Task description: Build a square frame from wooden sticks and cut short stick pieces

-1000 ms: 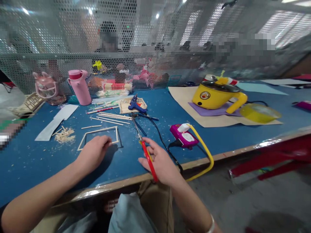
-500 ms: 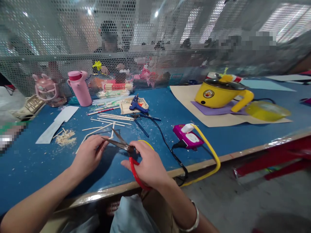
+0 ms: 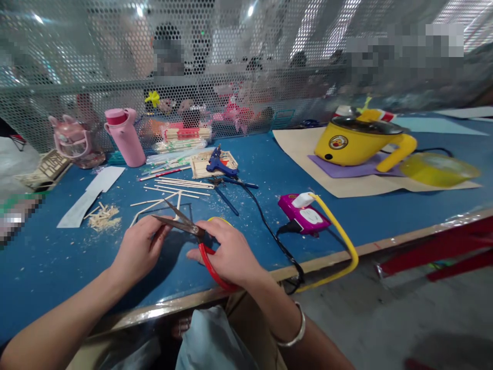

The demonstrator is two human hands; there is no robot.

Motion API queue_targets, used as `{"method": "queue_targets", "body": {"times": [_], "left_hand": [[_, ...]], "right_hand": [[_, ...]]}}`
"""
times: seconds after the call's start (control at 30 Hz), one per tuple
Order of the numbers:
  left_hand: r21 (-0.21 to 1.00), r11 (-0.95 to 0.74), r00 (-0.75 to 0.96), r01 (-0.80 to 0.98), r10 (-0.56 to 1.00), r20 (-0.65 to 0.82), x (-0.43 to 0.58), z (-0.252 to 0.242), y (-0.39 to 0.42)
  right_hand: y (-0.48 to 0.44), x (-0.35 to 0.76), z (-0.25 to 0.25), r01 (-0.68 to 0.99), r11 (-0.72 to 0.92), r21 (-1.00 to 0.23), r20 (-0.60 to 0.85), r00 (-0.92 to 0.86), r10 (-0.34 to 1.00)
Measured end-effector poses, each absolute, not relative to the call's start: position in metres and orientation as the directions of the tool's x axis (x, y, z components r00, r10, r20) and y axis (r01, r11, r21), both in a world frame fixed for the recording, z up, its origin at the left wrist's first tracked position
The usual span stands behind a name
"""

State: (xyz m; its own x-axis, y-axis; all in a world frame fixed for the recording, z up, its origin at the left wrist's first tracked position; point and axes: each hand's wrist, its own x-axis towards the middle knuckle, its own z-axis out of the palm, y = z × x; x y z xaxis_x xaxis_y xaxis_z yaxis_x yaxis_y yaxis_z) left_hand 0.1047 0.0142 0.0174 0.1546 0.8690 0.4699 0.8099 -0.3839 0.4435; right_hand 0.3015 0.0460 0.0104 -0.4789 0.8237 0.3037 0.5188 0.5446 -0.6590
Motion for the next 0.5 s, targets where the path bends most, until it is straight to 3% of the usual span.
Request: {"method": "queue_targets", "body": {"times": [0.5], "left_hand": [[0.470,-0.400,0.156,0.787,0.866,0.476,0.1040,0.0189,0.0139]], "right_hand": [[0.0495,0.2994,0.0127,0.509,0.560,-0.653,0.309,-0.496,0.811]]}}
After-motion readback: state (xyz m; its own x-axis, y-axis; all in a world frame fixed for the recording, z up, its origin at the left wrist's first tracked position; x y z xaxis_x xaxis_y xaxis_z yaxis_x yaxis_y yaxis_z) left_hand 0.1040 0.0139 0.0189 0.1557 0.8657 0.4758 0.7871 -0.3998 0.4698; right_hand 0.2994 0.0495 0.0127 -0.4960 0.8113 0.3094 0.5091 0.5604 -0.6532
